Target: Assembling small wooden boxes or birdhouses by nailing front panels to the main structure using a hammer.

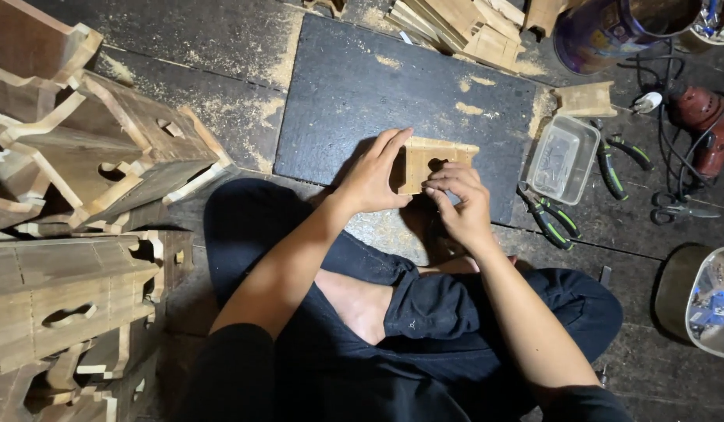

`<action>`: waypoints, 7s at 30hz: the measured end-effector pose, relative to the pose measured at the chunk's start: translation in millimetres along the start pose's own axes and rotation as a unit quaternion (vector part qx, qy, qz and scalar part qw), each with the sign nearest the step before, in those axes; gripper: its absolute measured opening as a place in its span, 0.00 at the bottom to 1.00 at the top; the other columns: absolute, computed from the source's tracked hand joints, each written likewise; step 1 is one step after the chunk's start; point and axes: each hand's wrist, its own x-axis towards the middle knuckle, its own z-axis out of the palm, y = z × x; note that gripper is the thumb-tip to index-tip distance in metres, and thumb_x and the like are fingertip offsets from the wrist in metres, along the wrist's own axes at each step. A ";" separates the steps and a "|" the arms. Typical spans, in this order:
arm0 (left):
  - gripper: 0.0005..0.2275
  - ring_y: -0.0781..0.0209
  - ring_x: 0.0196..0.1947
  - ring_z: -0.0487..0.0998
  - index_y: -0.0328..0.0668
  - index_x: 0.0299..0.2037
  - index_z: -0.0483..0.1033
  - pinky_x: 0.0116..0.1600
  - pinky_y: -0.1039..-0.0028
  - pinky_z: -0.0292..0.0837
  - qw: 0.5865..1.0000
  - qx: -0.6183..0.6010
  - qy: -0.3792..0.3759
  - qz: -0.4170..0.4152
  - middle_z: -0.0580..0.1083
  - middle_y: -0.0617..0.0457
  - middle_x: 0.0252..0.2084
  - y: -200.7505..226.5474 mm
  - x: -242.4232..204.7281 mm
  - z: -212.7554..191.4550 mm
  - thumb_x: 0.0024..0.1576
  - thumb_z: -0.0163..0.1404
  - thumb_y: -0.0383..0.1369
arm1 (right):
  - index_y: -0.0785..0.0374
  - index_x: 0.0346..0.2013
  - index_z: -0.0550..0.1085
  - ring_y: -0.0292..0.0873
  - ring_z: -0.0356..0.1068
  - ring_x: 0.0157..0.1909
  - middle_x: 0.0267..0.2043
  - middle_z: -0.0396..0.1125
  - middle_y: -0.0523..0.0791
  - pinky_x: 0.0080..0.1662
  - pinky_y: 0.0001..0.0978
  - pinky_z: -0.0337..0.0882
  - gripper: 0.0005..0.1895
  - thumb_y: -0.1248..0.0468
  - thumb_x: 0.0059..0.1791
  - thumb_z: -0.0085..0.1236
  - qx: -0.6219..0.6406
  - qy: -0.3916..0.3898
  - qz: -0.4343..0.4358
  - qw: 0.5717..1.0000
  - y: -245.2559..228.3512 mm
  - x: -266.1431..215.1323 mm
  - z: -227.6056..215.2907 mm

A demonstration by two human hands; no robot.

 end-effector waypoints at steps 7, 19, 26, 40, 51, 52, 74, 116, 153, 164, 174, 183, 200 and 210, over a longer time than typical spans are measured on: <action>0.53 0.37 0.69 0.70 0.52 0.77 0.53 0.71 0.48 0.71 1.000 -0.008 0.000 -0.001 0.59 0.48 0.73 -2.4 0.5 2.4 0.37 0.70 0.42 | 0.60 0.37 0.84 0.58 0.74 0.53 0.39 0.76 0.48 0.58 0.51 0.71 0.03 0.70 0.50 0.70 0.003 0.003 0.000 1.000 -2.1 -0.8 5.9; 0.52 0.35 0.70 0.69 0.48 0.77 0.54 0.72 0.46 0.70 1.000 -0.022 -0.008 -0.003 0.59 0.46 0.74 5.2 -1.9 -4.5 0.38 0.69 0.39 | 0.60 0.34 0.83 0.58 0.74 0.49 0.36 0.76 0.48 0.55 0.51 0.73 0.03 0.70 0.50 0.70 -0.008 -0.004 -0.030 0.999 0.3 2.8 4.2; 0.52 0.34 0.70 0.69 0.48 0.77 0.55 0.72 0.46 0.70 1.000 -0.013 0.008 0.012 0.60 0.45 0.73 -3.9 0.8 3.0 0.37 0.70 0.40 | 0.61 0.33 0.82 0.59 0.75 0.47 0.36 0.75 0.48 0.53 0.52 0.73 0.03 0.71 0.50 0.69 -0.014 0.000 -0.049 0.999 -4.1 7.7 4.7; 0.53 0.35 0.69 0.70 0.51 0.77 0.55 0.71 0.45 0.71 1.000 -0.018 0.004 -0.009 0.59 0.48 0.74 -5.8 0.9 2.6 0.37 0.69 0.41 | 0.61 0.33 0.82 0.60 0.75 0.48 0.36 0.74 0.49 0.52 0.52 0.73 0.03 0.70 0.51 0.68 -0.012 0.006 -0.045 0.999 -4.0 6.3 8.5; 0.52 0.35 0.69 0.70 0.52 0.77 0.56 0.70 0.44 0.72 1.000 -0.015 0.010 0.004 0.60 0.48 0.73 -6.3 0.8 5.5 0.37 0.70 0.41 | 0.62 0.35 0.80 0.61 0.75 0.51 0.40 0.76 0.50 0.54 0.54 0.72 0.03 0.71 0.53 0.64 0.003 -0.004 -0.030 1.000 -16.8 8.7 6.1; 0.52 0.35 0.69 0.70 0.52 0.77 0.56 0.70 0.44 0.72 1.000 -0.015 0.010 0.003 0.60 0.48 0.73 -7.8 1.7 6.2 0.37 0.70 0.41 | 0.62 0.35 0.80 0.61 0.75 0.51 0.40 0.76 0.50 0.54 0.54 0.72 0.03 0.71 0.53 0.64 0.004 -0.005 -0.030 1.000 -15.4 7.0 5.2; 0.51 0.31 0.69 0.69 0.51 0.76 0.56 0.72 0.42 0.70 0.999 -0.043 0.006 0.009 0.60 0.46 0.73 -2.8 -2.4 0.2 0.38 0.70 0.37 | 0.69 0.60 0.71 0.57 0.79 0.41 0.37 0.75 0.53 0.49 0.49 0.74 0.25 0.78 0.49 0.66 0.054 -0.009 0.058 0.997 -12.3 1.2 2.7; 0.50 0.31 0.69 0.70 0.52 0.76 0.56 0.72 0.42 0.71 0.999 -0.052 0.002 0.006 0.59 0.48 0.73 -2.7 0.4 1.3 0.38 0.71 0.36 | 0.61 0.41 0.76 0.58 0.77 0.39 0.33 0.77 0.46 0.50 0.46 0.72 0.12 0.74 0.47 0.70 -0.057 -0.030 0.010 0.998 1.7 -1.0 -0.4; 0.47 0.33 0.76 0.61 0.39 0.74 0.58 0.76 0.45 0.60 1.000 0.017 0.019 0.018 0.59 0.37 0.75 7.4 2.9 -0.3 0.39 0.66 0.33 | 0.58 0.28 0.76 0.53 0.76 0.38 0.32 0.74 0.44 0.44 0.42 0.72 0.09 0.76 0.44 0.61 -0.167 -0.044 -0.155 0.973 -19.2 18.4 9.3; 0.47 0.32 0.62 0.76 0.40 0.71 0.61 0.65 0.47 0.78 0.996 -0.029 0.075 0.024 0.62 0.44 0.67 7.1 -3.4 6.3 0.32 0.61 0.26 | 0.61 0.27 0.72 0.53 0.73 0.38 0.31 0.69 0.47 0.43 0.44 0.72 0.07 0.75 0.46 0.53 -0.192 -0.068 -0.209 0.956 -25.5 26.2 4.4; 0.41 0.27 0.54 0.78 0.56 0.64 0.70 0.56 0.47 0.81 0.987 -0.006 0.149 0.052 0.60 0.47 0.56 -9.9 3.2 25.8 0.33 0.66 0.34 | 0.46 0.68 0.69 0.60 0.65 0.70 0.67 0.69 0.48 0.60 0.65 0.72 0.37 0.44 0.47 0.67 -0.380 -0.456 0.328 0.735 -10.9 -59.0 -65.2; 0.33 0.30 0.47 0.80 0.63 0.54 0.80 0.50 0.50 0.82 0.967 0.027 0.232 0.103 0.61 0.45 0.54 -25.8 6.8 42.9 0.30 0.68 0.38 | 0.47 0.67 0.69 0.68 0.77 0.42 0.30 0.75 0.57 0.44 0.61 0.73 0.24 0.58 0.55 0.49 -0.074 -0.175 0.403 0.895 -28.7 -71.6 -104.3; 0.61 0.27 0.74 0.60 0.42 0.78 0.44 0.75 0.42 0.57 0.989 -0.068 0.130 -0.014 0.58 0.31 0.74 -22.2 6.0 32.5 0.33 0.73 0.35 | 0.75 0.62 0.71 0.73 0.68 0.60 0.53 0.68 0.66 0.62 0.61 0.67 0.32 0.67 0.46 0.72 -0.053 0.095 0.086 0.990 29.6 24.4 -37.6; 0.57 0.45 0.68 0.73 0.60 0.74 0.50 0.74 0.53 0.67 0.990 -0.063 0.044 -0.121 0.72 0.50 0.68 -0.6 14.7 6.3 0.32 0.75 0.39 | 0.63 0.61 0.71 0.66 0.74 0.51 0.44 0.73 0.59 0.52 0.57 0.69 0.24 0.59 0.52 0.64 0.023 -0.037 0.238 0.970 51.4 68.6 6.3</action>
